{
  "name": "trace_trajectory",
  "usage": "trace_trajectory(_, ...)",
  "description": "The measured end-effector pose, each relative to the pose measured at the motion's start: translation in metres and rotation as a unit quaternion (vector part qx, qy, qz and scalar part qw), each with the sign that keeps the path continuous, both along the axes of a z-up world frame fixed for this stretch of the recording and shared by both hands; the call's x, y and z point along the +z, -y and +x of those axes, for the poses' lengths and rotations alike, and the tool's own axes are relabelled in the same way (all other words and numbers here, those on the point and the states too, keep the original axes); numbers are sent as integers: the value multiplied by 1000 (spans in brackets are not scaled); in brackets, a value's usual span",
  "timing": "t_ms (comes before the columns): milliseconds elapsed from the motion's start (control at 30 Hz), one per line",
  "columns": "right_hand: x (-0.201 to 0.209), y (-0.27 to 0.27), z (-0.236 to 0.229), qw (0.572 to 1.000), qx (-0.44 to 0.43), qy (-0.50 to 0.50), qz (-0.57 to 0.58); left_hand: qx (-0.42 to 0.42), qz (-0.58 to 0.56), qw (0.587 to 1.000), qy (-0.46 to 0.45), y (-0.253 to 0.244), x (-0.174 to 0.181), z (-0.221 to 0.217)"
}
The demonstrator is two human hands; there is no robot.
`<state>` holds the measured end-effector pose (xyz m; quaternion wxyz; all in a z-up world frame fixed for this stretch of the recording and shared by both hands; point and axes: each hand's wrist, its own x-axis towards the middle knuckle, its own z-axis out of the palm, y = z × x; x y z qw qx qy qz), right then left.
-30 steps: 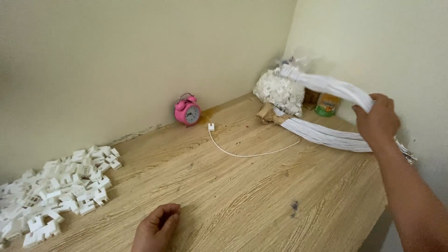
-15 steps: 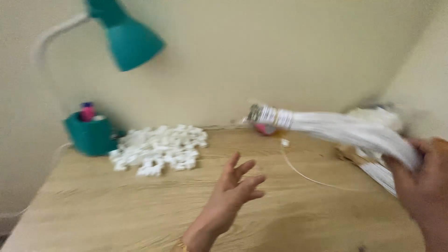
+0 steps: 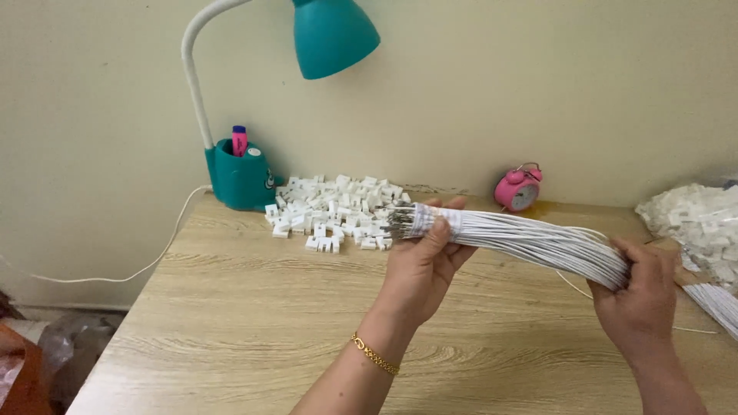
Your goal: The person assembles wire harnesses by inserting the metal ends of white wires into white plastic connectors. They handle the wires and connectors by hand, repeatedly picking up a connector and a wire, then joining them together on a wooden table.
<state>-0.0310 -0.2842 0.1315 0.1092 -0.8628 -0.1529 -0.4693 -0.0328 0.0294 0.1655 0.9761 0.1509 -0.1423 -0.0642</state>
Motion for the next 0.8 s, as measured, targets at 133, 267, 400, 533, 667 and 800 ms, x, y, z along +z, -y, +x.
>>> trace_trajectory(133,-5,-12,3,1000,9,-3,0,-6,-8,999,43,-1,-2,-1)
trace_trajectory(267,-19,-19,2,997,-19,-54,51,-29,19,998,54,-3,-5,-3)
trace_trajectory(400,-36,-7,6,998,10,-42,39,-48,49,995,68,0,-11,-3)
trace_trajectory(533,-39,-7,3,998,-21,-57,28,-46,32,996,66,4,-17,1)
trace_trajectory(667,-42,-5,4,999,-6,-40,30,-37,17,999,-15,4,-16,2)
trace_trajectory(800,-47,-2,8,999,-2,-38,28,-35,6,996,-83,1,-6,-2)
